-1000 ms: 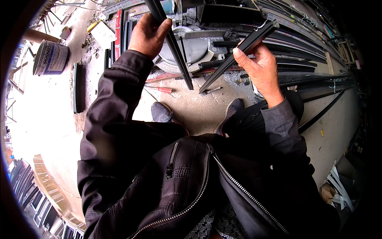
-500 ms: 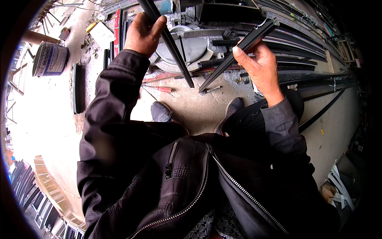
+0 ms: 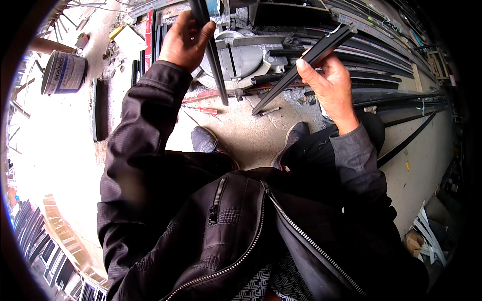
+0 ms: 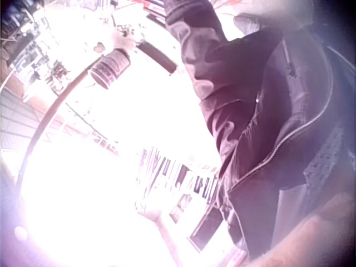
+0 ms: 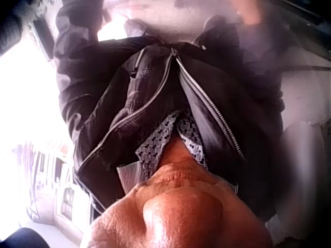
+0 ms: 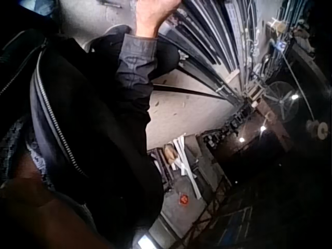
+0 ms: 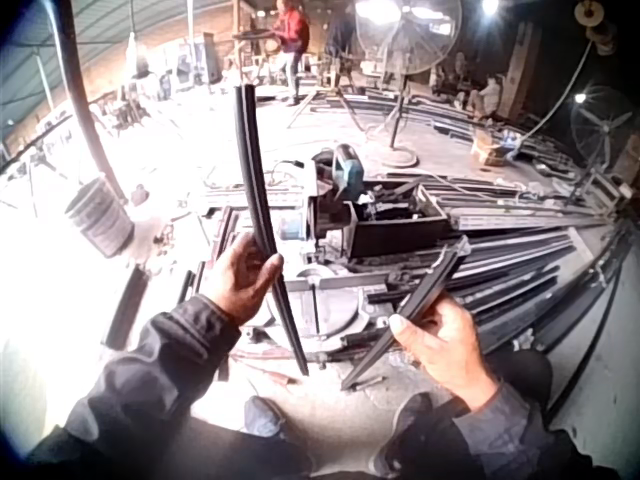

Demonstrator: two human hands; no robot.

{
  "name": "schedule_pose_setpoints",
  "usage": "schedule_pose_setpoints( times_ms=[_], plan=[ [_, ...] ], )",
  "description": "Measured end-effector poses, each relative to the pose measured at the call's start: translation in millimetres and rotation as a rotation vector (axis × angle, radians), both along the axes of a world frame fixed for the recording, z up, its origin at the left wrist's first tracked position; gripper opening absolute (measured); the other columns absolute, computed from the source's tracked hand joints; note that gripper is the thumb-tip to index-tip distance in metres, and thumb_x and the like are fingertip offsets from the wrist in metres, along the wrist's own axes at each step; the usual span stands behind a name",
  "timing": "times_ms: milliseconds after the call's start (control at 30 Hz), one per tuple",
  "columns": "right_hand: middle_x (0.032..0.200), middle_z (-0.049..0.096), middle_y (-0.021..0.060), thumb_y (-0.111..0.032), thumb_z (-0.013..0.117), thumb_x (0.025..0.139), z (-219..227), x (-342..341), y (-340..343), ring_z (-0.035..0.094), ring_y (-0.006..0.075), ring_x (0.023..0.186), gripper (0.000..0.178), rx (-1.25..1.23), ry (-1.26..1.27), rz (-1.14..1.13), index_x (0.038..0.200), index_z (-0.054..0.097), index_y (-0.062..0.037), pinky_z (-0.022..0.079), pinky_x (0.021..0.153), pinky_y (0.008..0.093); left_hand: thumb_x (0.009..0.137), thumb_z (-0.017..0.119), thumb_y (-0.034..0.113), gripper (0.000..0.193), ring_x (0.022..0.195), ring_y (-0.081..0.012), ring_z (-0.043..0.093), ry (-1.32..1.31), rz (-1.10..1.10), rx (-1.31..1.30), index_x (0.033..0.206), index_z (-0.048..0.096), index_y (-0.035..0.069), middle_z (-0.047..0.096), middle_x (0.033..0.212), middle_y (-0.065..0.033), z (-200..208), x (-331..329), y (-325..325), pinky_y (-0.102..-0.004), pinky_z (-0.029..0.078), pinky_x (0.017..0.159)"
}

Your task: The person measures and cuts black metal profiles using a miter saw in a workshop. They align the profiles, operate the saw to cut them to length, and inspect the cut ends before placing the pieces aside.

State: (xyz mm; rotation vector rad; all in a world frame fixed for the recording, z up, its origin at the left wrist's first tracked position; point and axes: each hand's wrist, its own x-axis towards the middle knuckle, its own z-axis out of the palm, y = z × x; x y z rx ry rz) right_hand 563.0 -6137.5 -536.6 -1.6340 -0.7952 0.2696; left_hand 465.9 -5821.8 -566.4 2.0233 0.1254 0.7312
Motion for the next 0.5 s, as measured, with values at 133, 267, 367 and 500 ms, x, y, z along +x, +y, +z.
schedule_pose_setpoints(
  times_ms=[133,267,367,500],
  plan=[
    [0.098,0.065,0.0016,-0.017,0.076,0.097,-1,3,0,0.06,0.0087,0.084,0.026,-0.025,-0.001,-0.003,0.114,0.064,-0.0031,0.051,0.073,0.0242,0.101,0.069,0.023,0.042,0.104,-0.0192,0.07,0.185,0.01,0.037,0.134,0.053,0.002,0.071,0.111,-0.0125,3,-5,-9,-0.0329,0.055,0.09],
    [0.104,0.064,0.0022,-0.015,0.075,0.097,-3,3,-2,0.061,0.0085,0.089,0.027,-0.082,-0.002,-0.044,0.117,0.063,-0.0024,0.055,0.074,0.0256,0.099,0.068,0.016,0.055,0.112,-0.0336,0.068,0.099,0.012,0.391,0.149,0.047,0.005,0.067,0.123,-0.0217,-2,-4,-11,-0.0389,0.054,0.096],
    [0.105,0.065,0.0026,-0.015,0.073,0.099,3,-3,-2,0.06,0.0083,0.088,0.028,-0.064,0.052,-0.04,0.121,0.061,-0.0022,0.055,0.074,0.0245,0.099,0.066,0.018,0.055,0.108,-0.0404,0.066,0.237,-0.005,0.497,0.15,0.046,0.009,0.064,0.121,-0.0222,21,-12,-27,-0.044,0.054,0.093],
    [0.093,0.062,0.0006,-0.011,0.073,0.098,9,-9,5,0.058,0.0073,0.083,0.021,0.006,0.134,-0.04,0.114,0.061,-0.0017,0.051,0.075,0.0243,0.1,0.063,0.019,0.055,0.1,-0.0407,0.063,0.204,0.007,0.604,0.151,0.046,0.01,0.061,0.109,-0.0218,14,-13,-28,-0.0479,0.053,0.085]
  ],
)
